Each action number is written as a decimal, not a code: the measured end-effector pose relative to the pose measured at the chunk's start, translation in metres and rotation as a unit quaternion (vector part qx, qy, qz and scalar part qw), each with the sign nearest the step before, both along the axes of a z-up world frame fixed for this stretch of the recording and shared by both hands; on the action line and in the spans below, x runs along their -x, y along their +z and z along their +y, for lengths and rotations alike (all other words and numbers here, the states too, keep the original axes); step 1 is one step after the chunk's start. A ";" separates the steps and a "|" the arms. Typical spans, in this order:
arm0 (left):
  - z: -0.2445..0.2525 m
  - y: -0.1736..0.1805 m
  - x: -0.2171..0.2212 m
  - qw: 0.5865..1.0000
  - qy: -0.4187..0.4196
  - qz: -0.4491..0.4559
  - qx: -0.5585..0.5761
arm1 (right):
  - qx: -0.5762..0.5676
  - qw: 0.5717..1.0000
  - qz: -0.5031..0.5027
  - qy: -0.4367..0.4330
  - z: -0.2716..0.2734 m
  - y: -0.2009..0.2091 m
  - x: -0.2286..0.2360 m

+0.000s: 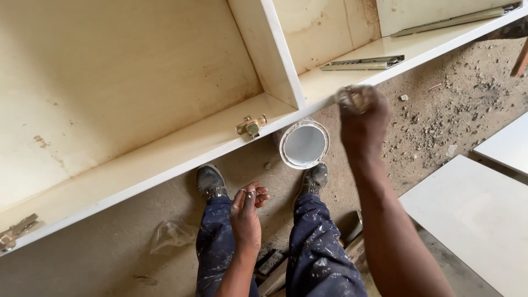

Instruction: The person stirs white paint in a bucket using a wooden stick. They then pour the paint into a smaller container and add a powder from a brown paper bag, mixing the contents thoroughly with the stick.

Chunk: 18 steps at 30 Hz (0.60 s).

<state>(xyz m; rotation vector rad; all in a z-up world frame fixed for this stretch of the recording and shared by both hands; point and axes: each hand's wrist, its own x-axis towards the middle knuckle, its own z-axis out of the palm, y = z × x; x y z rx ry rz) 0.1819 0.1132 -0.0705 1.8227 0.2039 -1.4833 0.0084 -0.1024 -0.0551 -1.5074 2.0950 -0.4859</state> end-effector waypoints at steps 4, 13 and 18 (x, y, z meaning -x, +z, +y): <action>-0.008 0.018 -0.003 1.000 -0.001 -0.005 -0.006 | -0.038 0.991 -0.111 0.070 0.060 -0.007 -0.067; -0.007 0.036 -0.027 0.995 -0.083 -0.044 0.037 | 0.145 0.986 0.070 0.036 -0.002 -0.010 0.047; 0.000 0.017 -0.034 0.995 -0.047 -0.087 0.020 | -0.167 0.872 -0.232 -0.398 -0.009 0.066 -0.031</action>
